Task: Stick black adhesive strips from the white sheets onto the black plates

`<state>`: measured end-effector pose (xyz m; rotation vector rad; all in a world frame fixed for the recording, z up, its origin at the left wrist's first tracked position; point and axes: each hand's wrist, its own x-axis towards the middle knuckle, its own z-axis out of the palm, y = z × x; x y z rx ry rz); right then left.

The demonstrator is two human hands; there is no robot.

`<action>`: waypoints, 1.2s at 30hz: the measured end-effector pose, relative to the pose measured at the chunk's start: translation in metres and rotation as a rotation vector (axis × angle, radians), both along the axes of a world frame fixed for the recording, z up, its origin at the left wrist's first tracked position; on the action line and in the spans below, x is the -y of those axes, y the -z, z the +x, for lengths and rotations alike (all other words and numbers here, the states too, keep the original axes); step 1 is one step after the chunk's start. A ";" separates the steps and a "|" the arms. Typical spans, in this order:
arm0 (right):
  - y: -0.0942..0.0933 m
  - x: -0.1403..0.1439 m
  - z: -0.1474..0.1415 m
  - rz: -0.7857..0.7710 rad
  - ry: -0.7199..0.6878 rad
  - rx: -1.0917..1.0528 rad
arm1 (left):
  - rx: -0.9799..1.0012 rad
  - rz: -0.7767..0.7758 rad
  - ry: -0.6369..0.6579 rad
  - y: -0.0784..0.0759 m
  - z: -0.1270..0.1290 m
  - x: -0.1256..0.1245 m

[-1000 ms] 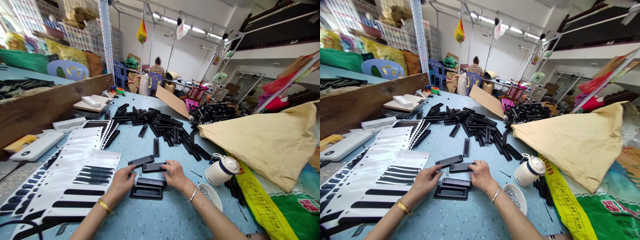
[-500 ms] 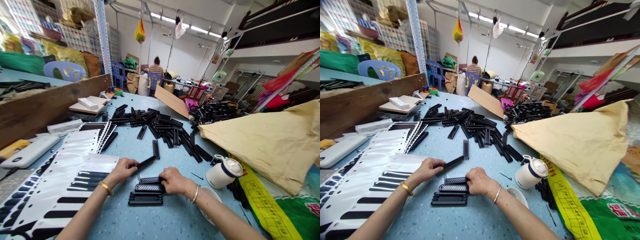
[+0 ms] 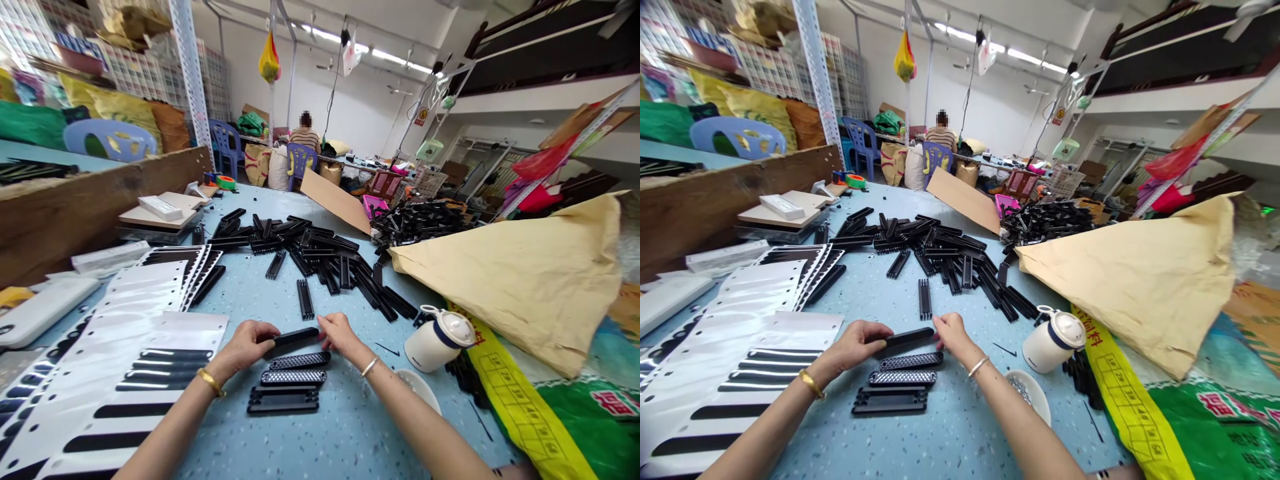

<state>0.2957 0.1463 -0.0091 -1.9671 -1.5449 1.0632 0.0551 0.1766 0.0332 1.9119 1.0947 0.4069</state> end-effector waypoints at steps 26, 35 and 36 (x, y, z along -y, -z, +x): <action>-0.010 -0.054 -0.022 0.185 0.058 0.187 | 0.026 0.045 -0.302 0.023 0.004 -0.021; -0.001 -0.025 -0.001 0.084 -0.062 -0.030 | 0.243 -0.295 -0.482 0.021 0.016 -0.047; -0.003 -0.022 -0.001 0.104 -0.065 -0.040 | 0.253 -0.345 -0.476 0.021 0.020 -0.048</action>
